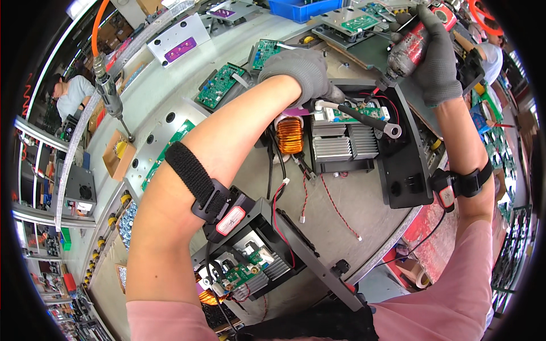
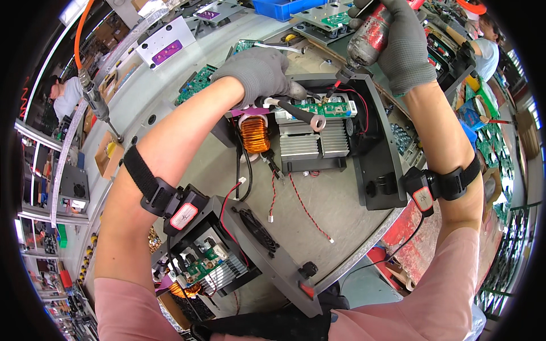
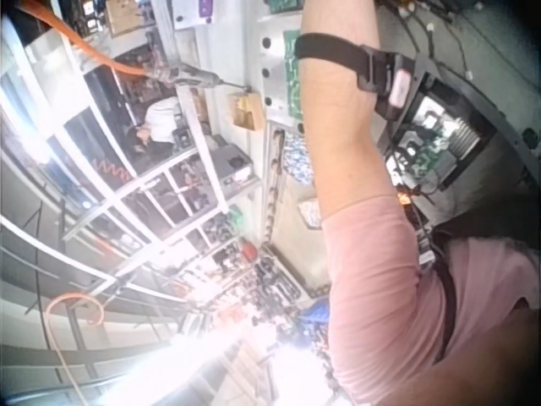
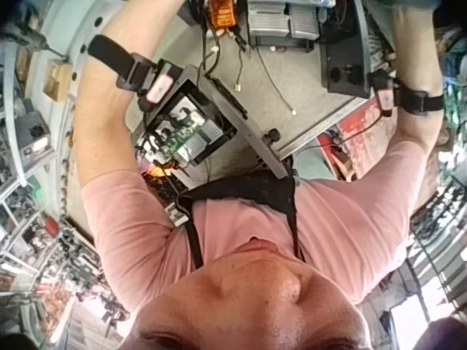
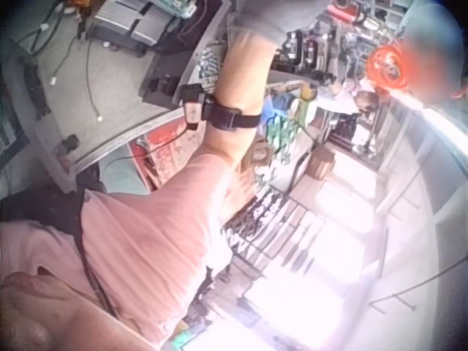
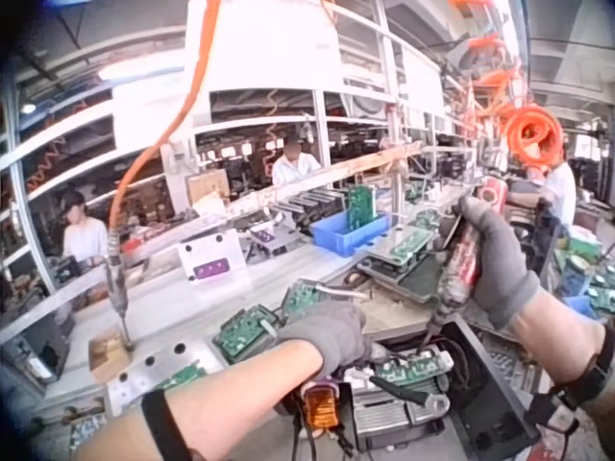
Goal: Assemble internal components and circuit boards into a power inverter unit using an electric screwdriver.
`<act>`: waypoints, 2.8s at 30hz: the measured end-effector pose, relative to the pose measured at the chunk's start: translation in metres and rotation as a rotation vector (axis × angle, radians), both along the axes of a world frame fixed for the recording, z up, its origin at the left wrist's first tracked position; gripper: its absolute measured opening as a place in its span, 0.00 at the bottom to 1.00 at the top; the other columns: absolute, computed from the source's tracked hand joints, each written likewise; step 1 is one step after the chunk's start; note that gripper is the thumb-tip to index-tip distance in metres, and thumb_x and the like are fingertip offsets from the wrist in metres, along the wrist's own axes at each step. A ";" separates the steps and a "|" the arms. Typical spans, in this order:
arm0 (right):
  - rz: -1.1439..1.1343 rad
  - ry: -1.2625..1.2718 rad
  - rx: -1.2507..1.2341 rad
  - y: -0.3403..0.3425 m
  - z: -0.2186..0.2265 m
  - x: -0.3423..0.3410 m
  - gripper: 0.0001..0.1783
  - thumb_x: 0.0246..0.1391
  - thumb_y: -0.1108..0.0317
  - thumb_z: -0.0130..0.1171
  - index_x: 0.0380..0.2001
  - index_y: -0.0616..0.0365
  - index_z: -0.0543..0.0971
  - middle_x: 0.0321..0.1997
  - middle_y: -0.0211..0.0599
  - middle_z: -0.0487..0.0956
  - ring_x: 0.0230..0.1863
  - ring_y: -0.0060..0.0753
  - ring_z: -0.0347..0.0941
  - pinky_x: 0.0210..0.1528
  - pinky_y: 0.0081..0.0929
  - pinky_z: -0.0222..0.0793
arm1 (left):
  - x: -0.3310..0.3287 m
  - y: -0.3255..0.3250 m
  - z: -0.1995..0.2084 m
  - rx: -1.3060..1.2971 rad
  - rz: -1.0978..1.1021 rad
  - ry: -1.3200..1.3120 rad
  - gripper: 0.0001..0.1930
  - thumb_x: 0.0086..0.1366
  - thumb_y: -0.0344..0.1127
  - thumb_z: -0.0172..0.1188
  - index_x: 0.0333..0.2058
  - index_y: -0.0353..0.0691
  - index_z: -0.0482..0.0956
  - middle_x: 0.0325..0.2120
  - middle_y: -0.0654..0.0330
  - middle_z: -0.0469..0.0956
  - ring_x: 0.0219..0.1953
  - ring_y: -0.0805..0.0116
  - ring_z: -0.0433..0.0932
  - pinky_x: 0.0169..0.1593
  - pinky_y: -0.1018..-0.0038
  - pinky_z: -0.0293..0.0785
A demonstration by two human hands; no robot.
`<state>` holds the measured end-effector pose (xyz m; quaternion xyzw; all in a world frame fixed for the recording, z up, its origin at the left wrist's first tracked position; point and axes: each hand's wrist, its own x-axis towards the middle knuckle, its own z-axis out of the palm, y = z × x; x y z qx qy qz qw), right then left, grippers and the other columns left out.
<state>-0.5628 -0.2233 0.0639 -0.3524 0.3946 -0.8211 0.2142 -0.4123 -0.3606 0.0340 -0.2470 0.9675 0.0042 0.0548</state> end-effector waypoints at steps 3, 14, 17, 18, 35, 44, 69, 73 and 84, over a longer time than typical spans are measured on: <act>-0.056 -0.064 -0.015 0.001 -0.004 -0.002 0.12 0.57 0.58 0.53 0.36 0.55 0.73 0.27 0.34 0.77 0.28 0.32 0.75 0.31 0.28 0.75 | -0.002 0.000 0.000 0.035 0.004 -0.013 0.30 0.51 0.64 0.63 0.37 0.41 0.81 0.31 0.54 0.81 0.35 0.59 0.81 0.40 0.65 0.75; -0.055 -0.082 0.110 0.008 -0.017 -0.019 0.17 0.61 0.56 0.51 0.41 0.59 0.73 0.35 0.43 0.79 0.32 0.39 0.77 0.34 0.34 0.76 | 0.004 -0.005 -0.006 0.081 -0.023 0.037 0.30 0.50 0.63 0.63 0.41 0.43 0.80 0.36 0.54 0.81 0.40 0.58 0.80 0.43 0.64 0.74; -0.026 -0.080 0.120 0.009 -0.017 -0.014 0.20 0.61 0.53 0.49 0.41 0.60 0.73 0.34 0.45 0.80 0.30 0.37 0.77 0.33 0.36 0.76 | 0.004 -0.005 -0.007 0.067 -0.038 0.063 0.30 0.51 0.62 0.63 0.42 0.43 0.80 0.37 0.54 0.81 0.41 0.58 0.80 0.44 0.64 0.74; -0.024 -0.079 0.121 0.009 -0.017 -0.011 0.20 0.61 0.53 0.49 0.41 0.60 0.73 0.34 0.45 0.80 0.30 0.37 0.77 0.33 0.36 0.76 | 0.005 -0.005 -0.007 0.054 -0.048 0.055 0.30 0.51 0.62 0.62 0.43 0.43 0.79 0.37 0.54 0.81 0.41 0.58 0.80 0.44 0.64 0.74; 0.214 0.678 -0.123 0.046 -0.009 0.068 0.27 0.56 0.53 0.56 0.51 0.59 0.67 0.41 0.44 0.72 0.43 0.44 0.69 0.46 0.40 0.67 | 0.016 -0.011 -0.005 0.218 -0.131 0.136 0.28 0.51 0.62 0.64 0.33 0.38 0.77 0.27 0.55 0.79 0.27 0.62 0.79 0.33 0.68 0.75; 0.065 0.593 0.043 0.006 0.008 0.086 0.19 0.59 0.60 0.50 0.48 0.62 0.69 0.34 0.42 0.75 0.33 0.32 0.71 0.31 0.27 0.69 | 0.017 -0.013 -0.012 0.166 -0.159 0.182 0.27 0.53 0.61 0.63 0.30 0.38 0.76 0.24 0.54 0.77 0.24 0.62 0.78 0.30 0.67 0.75; 0.009 0.885 0.057 -0.009 0.024 0.075 0.17 0.55 0.65 0.55 0.45 0.65 0.74 0.36 0.41 0.79 0.34 0.30 0.76 0.36 0.27 0.74 | 0.038 -0.033 -0.018 0.236 -0.098 0.149 0.18 0.57 0.45 0.62 0.47 0.51 0.80 0.40 0.56 0.81 0.42 0.59 0.79 0.46 0.66 0.73; 0.055 0.604 0.131 -0.009 0.017 0.080 0.19 0.57 0.61 0.52 0.46 0.63 0.71 0.35 0.40 0.77 0.33 0.30 0.75 0.38 0.28 0.73 | 0.037 -0.036 -0.020 0.239 -0.151 0.194 0.17 0.57 0.40 0.61 0.46 0.49 0.80 0.32 0.57 0.82 0.31 0.65 0.80 0.40 0.69 0.75; -0.081 0.804 0.030 -0.024 0.025 0.104 0.21 0.54 0.60 0.55 0.47 0.59 0.68 0.32 0.37 0.76 0.32 0.30 0.74 0.34 0.27 0.72 | 0.029 -0.038 -0.029 0.268 -0.126 0.129 0.19 0.47 0.31 0.65 0.41 0.43 0.82 0.39 0.55 0.81 0.38 0.56 0.81 0.42 0.63 0.77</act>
